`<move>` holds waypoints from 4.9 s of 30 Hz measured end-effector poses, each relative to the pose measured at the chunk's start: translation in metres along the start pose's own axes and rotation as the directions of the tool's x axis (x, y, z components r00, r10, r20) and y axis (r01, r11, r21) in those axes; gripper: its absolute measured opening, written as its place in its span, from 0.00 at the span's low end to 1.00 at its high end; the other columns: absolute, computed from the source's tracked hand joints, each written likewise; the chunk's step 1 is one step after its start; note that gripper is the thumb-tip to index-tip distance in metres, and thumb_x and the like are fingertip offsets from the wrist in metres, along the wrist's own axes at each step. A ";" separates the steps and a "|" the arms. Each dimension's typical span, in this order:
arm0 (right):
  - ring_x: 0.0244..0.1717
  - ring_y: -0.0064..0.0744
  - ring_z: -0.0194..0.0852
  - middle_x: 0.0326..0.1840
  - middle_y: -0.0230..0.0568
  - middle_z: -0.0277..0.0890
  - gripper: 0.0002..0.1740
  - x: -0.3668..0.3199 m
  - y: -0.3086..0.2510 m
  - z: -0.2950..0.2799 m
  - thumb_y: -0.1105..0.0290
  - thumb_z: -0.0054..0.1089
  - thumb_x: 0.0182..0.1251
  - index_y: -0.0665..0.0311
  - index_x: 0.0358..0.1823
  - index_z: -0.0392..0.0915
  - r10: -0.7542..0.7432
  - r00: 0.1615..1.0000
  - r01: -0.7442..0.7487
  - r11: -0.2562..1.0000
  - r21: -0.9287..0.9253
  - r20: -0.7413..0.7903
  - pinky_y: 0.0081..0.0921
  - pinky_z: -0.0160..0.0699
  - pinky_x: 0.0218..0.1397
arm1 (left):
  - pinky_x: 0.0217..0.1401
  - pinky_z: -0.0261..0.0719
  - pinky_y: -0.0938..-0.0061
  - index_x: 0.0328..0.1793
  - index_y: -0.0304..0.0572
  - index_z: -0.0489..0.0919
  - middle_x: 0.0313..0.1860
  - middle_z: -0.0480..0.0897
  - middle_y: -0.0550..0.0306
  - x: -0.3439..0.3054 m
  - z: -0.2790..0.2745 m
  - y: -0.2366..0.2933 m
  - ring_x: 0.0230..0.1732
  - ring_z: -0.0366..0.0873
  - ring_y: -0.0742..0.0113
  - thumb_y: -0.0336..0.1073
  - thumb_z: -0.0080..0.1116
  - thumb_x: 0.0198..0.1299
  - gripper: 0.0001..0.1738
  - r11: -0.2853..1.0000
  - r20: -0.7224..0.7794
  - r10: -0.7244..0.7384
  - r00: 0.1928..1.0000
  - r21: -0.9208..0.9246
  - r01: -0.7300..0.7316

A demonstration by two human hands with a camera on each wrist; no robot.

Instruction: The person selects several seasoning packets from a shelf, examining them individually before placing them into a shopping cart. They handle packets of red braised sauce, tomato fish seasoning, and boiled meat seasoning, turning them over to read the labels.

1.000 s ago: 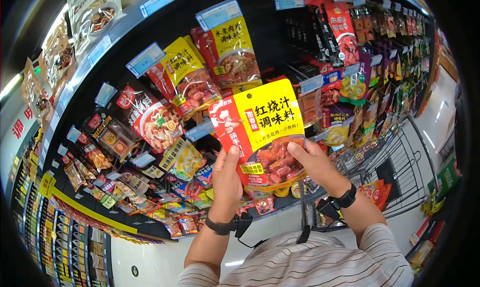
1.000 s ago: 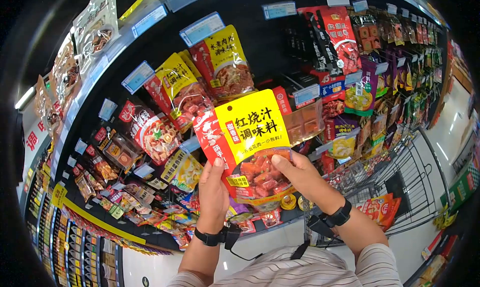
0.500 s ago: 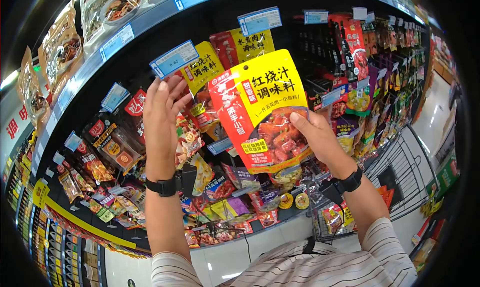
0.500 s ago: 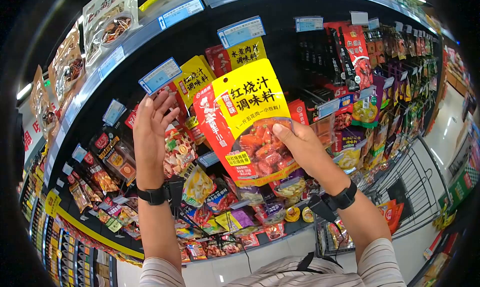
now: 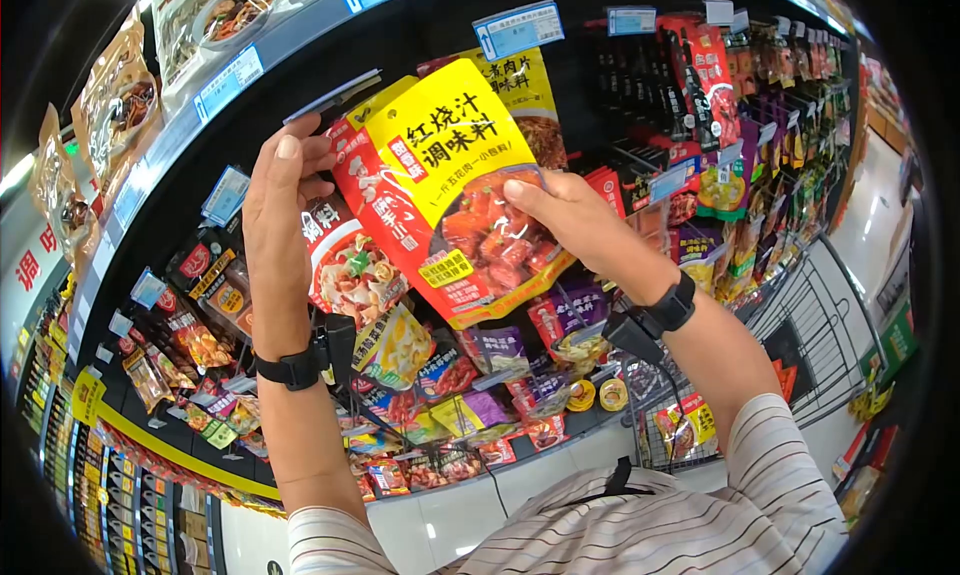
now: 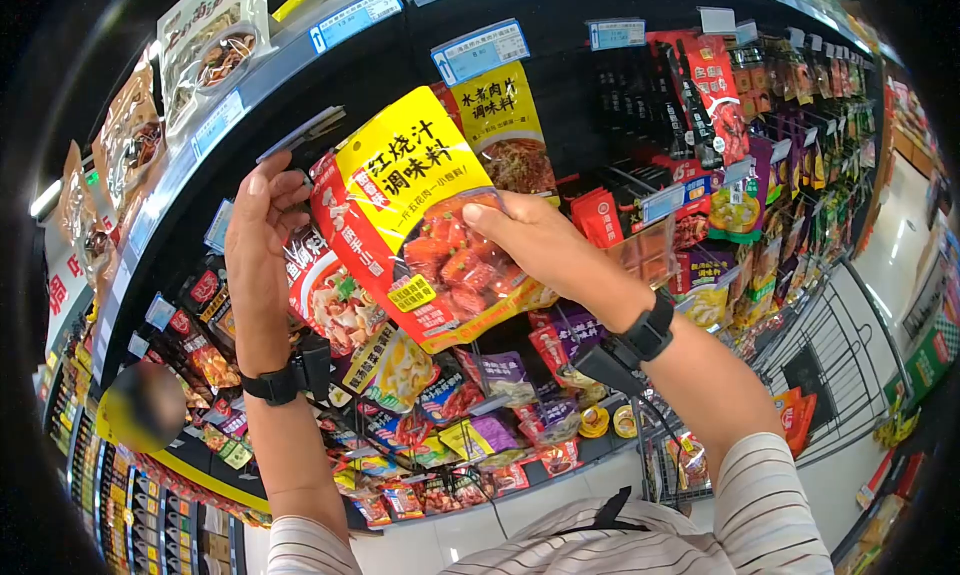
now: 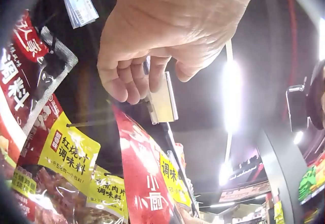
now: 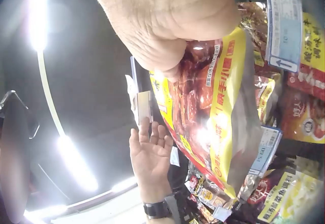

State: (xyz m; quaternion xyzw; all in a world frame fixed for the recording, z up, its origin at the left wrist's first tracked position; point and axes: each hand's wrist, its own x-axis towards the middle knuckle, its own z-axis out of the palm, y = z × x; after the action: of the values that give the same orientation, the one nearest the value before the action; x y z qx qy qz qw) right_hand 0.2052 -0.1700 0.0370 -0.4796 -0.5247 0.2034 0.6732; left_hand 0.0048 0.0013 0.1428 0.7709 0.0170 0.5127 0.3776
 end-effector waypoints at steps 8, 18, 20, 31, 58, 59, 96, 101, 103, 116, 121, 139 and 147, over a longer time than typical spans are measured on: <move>0.49 0.17 0.78 0.54 0.33 0.82 0.21 0.029 0.011 0.010 0.58 0.49 0.80 0.65 0.63 0.77 -0.039 0.995 0.032 0.997 0.075 0.091 0.21 0.78 0.54 | 0.56 0.73 0.73 0.67 0.34 0.75 0.52 0.80 0.52 0.001 -0.001 -0.001 0.53 0.76 0.68 0.53 0.45 0.76 0.29 0.995 -0.003 0.027 1.000 0.099 -0.027; 0.54 0.20 0.76 0.57 0.35 0.80 0.24 0.053 0.027 0.011 0.58 0.51 0.79 0.69 0.64 0.74 0.085 0.993 -0.089 0.995 0.037 0.084 0.24 0.76 0.59 | 0.57 0.72 0.73 0.70 0.35 0.73 0.54 0.80 0.51 0.001 -0.002 -0.006 0.54 0.76 0.67 0.52 0.43 0.76 0.30 0.992 0.017 0.046 0.999 0.119 -0.047; 0.53 0.20 0.77 0.57 0.35 0.80 0.23 0.056 0.030 0.011 0.58 0.51 0.79 0.69 0.64 0.74 0.109 0.991 -0.113 0.992 0.053 0.076 0.24 0.76 0.59 | 0.57 0.73 0.73 0.70 0.35 0.72 0.54 0.80 0.52 0.000 -0.001 -0.006 0.54 0.76 0.67 0.52 0.43 0.76 0.30 0.992 0.013 0.035 0.999 0.123 -0.036; 0.46 0.23 0.80 0.49 0.40 0.83 0.20 0.096 0.030 0.010 0.62 0.55 0.76 0.73 0.56 0.78 0.246 0.969 -0.245 0.959 0.143 0.010 0.24 0.78 0.52 | 0.53 0.76 0.74 0.66 0.38 0.76 0.51 0.82 0.55 -0.006 0.003 -0.016 0.52 0.79 0.69 0.52 0.49 0.75 0.27 0.997 -0.025 0.027 0.999 0.075 -0.025; 0.44 0.56 0.83 0.37 0.58 0.83 0.32 0.078 0.045 0.006 0.40 0.60 0.63 0.69 0.34 0.84 -0.020 1.000 0.024 0.453 -0.891 0.017 0.48 0.79 0.48 | 0.55 0.76 0.72 0.68 0.35 0.74 0.55 0.81 0.50 -0.052 0.013 -0.024 0.56 0.80 0.63 0.50 0.46 0.75 0.27 0.976 0.045 -0.151 0.988 0.168 0.142; 0.43 0.57 0.83 0.36 0.57 0.83 0.32 0.075 0.046 0.006 0.40 0.60 0.63 0.68 0.32 0.84 -0.072 0.997 0.065 0.465 -0.883 0.035 0.50 0.79 0.46 | 0.56 0.76 0.71 0.67 0.34 0.74 0.56 0.81 0.49 -0.057 0.019 -0.021 0.57 0.80 0.63 0.49 0.47 0.75 0.27 0.973 0.033 -0.157 0.987 0.178 0.148; 0.36 0.51 0.88 0.44 0.59 0.82 0.18 -0.544 0.390 -0.328 0.69 0.54 0.69 0.78 0.53 0.72 0.810 -0.164 -0.810 0.216 0.546 -0.563 0.44 0.90 0.32 | 0.46 0.77 0.74 0.53 0.35 0.79 0.39 0.84 0.56 -0.376 0.277 -0.101 0.43 0.80 0.71 0.38 0.51 0.73 0.14 0.199 0.530 -0.841 -0.112 0.494 0.846; 0.37 0.49 0.88 0.43 0.57 0.83 0.14 -0.578 0.425 -0.327 0.73 0.55 0.68 0.76 0.51 0.74 0.771 -0.366 -0.684 0.157 0.713 -0.521 0.45 0.91 0.34 | 0.48 0.77 0.72 0.55 0.33 0.78 0.40 0.83 0.54 -0.380 0.302 -0.099 0.43 0.80 0.68 0.38 0.50 0.74 0.15 0.103 0.451 -0.873 -0.183 0.538 0.837; 0.43 0.48 0.87 0.50 0.52 0.81 0.16 -0.602 0.450 -0.335 0.71 0.54 0.70 0.71 0.55 0.73 0.831 -0.337 -0.667 0.121 0.735 -0.442 0.43 0.91 0.36 | 0.48 0.77 0.72 0.55 0.33 0.78 0.40 0.83 0.54 -0.383 0.313 -0.098 0.44 0.80 0.68 0.38 0.50 0.74 0.15 0.079 0.434 -0.878 -0.201 0.546 0.834; 0.39 0.46 0.89 0.36 0.55 0.85 0.14 -0.639 0.503 -0.330 0.68 0.59 0.68 0.74 0.45 0.80 0.809 -0.451 -0.763 -0.130 0.633 -0.377 0.42 0.89 0.33 | 0.49 0.77 0.72 0.55 0.34 0.78 0.41 0.84 0.54 -0.388 0.342 -0.102 0.45 0.81 0.68 0.37 0.50 0.73 0.14 0.006 0.378 -0.891 -0.251 0.563 0.827; 0.54 0.52 0.84 0.52 0.61 0.82 0.18 -0.619 0.491 -0.324 0.67 0.56 0.64 0.69 0.49 0.84 0.721 -0.420 -0.907 -0.336 0.252 -0.550 0.39 0.83 0.55 | 0.49 0.78 0.72 0.55 0.34 0.78 0.41 0.84 0.53 -0.386 0.341 -0.105 0.45 0.81 0.67 0.37 0.50 0.73 0.15 0.004 0.357 -0.902 -0.244 0.570 0.822; 0.35 0.48 0.78 0.36 0.59 0.79 0.24 -0.451 0.319 -0.278 0.56 0.50 0.61 0.76 0.37 0.77 0.742 0.413 -0.903 0.412 -0.126 -0.528 0.42 0.75 0.39 | 0.44 0.79 0.76 0.56 0.38 0.78 0.39 0.84 0.58 -0.373 0.289 -0.129 0.41 0.82 0.72 0.40 0.51 0.73 0.15 0.333 0.643 -0.765 -0.040 0.448 0.829; 0.35 0.31 0.69 0.31 0.44 0.73 0.13 -0.321 0.086 -0.234 0.63 0.48 0.63 0.69 0.32 0.69 0.634 0.640 -0.768 0.546 -0.336 -0.434 0.35 0.69 0.39 | 0.63 0.76 0.67 0.66 0.35 0.72 0.58 0.79 0.48 -0.326 0.267 -0.128 0.60 0.79 0.62 0.42 0.57 0.72 0.23 0.640 0.782 -0.583 0.220 0.275 0.718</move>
State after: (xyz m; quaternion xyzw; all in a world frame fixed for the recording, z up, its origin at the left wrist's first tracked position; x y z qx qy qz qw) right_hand 0.3183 -0.4820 -0.1986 -0.8264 -0.2259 0.2517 0.4502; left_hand 0.1107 -0.1929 -0.2377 0.8028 0.1232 -0.1156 0.5718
